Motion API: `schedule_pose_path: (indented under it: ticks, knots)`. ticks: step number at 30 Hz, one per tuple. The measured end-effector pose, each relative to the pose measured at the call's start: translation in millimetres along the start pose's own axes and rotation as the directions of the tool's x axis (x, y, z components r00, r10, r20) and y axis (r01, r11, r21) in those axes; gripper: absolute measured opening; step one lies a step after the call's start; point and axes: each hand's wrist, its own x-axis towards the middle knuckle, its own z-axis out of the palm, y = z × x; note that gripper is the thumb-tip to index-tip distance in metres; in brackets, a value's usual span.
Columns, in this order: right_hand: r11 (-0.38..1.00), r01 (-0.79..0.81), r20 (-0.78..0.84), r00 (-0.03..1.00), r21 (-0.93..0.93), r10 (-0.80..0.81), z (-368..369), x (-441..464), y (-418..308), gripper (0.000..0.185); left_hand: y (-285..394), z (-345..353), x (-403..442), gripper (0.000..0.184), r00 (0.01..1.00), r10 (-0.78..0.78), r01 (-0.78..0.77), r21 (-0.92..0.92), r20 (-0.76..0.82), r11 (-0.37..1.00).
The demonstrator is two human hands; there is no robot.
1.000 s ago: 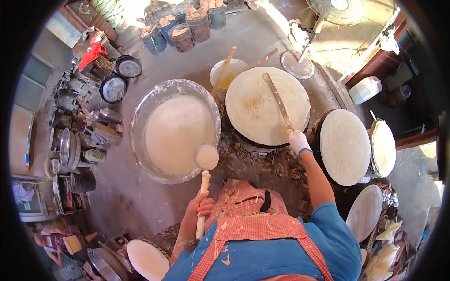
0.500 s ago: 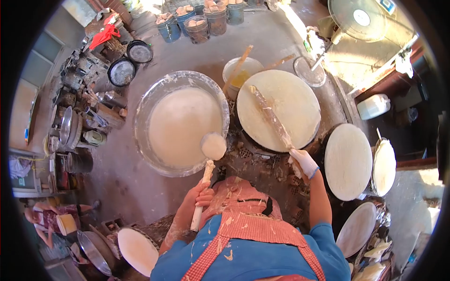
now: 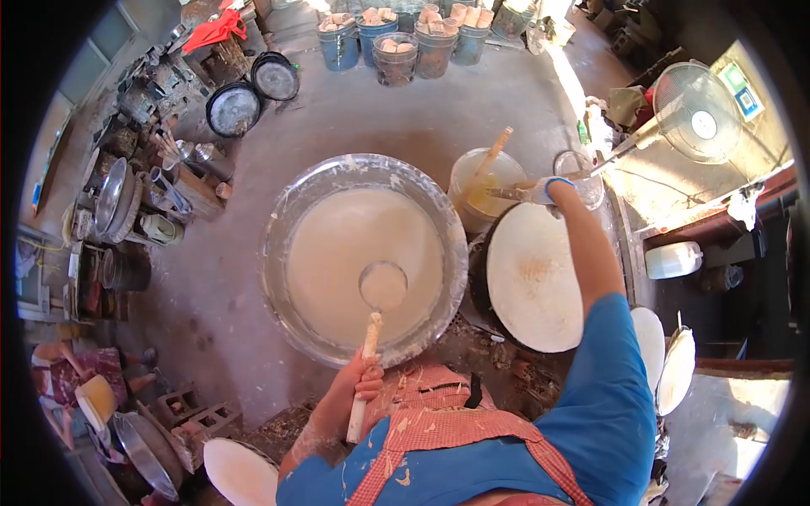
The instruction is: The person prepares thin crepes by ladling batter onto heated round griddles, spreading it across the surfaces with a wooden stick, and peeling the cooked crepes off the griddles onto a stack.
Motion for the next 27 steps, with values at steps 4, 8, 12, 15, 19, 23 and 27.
schedule_pose_path:
  ticks: [4, 8, 12, 15, 19, 23, 27]
  knots:
    - [0.962, 0.090, 0.003, 0.996, -0.257, -0.093, 47.4, 111.7, -17.0, 0.042, 11.5, -9.0, -9.2, 0.037, 0.998, 0.044, -0.045, -0.015, -0.041, 0.999]
    - [0.981, -0.008, -0.024, 1.000, -0.194, 0.004, 51.7, 93.0, -33.0, 0.045, 23.1, -13.3, -13.8, 0.037, 0.997, 0.058, -0.060, -0.037, -0.054, 0.997]
    - [0.970, 0.077, -0.289, 0.946, -0.232, -0.144, 58.3, 106.5, -18.3, 0.040, 31.7, -19.0, -10.9, 0.041, 0.991, 0.029, -0.035, -0.045, -0.133, 0.998]
    - [0.917, 0.121, -0.109, 0.979, -0.380, -0.175, 7.4, 61.4, -36.3, 0.040, 38.4, -23.9, -3.9, 0.041, 0.992, 0.005, -0.011, -0.048, -0.126, 0.999]
    - [0.903, 0.101, -0.131, 0.977, -0.418, -0.170, -19.1, 32.2, -16.6, 0.043, 47.8, -11.5, -4.7, 0.033, 0.999, -0.009, 0.010, 0.012, -0.042, 1.000]
    - [0.955, 0.102, -0.266, 0.947, -0.279, -0.178, -35.6, -40.3, 24.3, 0.046, 44.1, -8.3, 1.4, 0.029, 0.997, -0.026, 0.033, 0.103, -0.072, 0.994]
    - [0.996, 0.081, -0.241, 0.968, 0.041, -0.069, -20.4, -99.4, 67.2, 0.048, 26.9, -13.7, 7.8, 0.022, 0.997, -0.018, 0.021, 0.041, -0.073, 0.999]
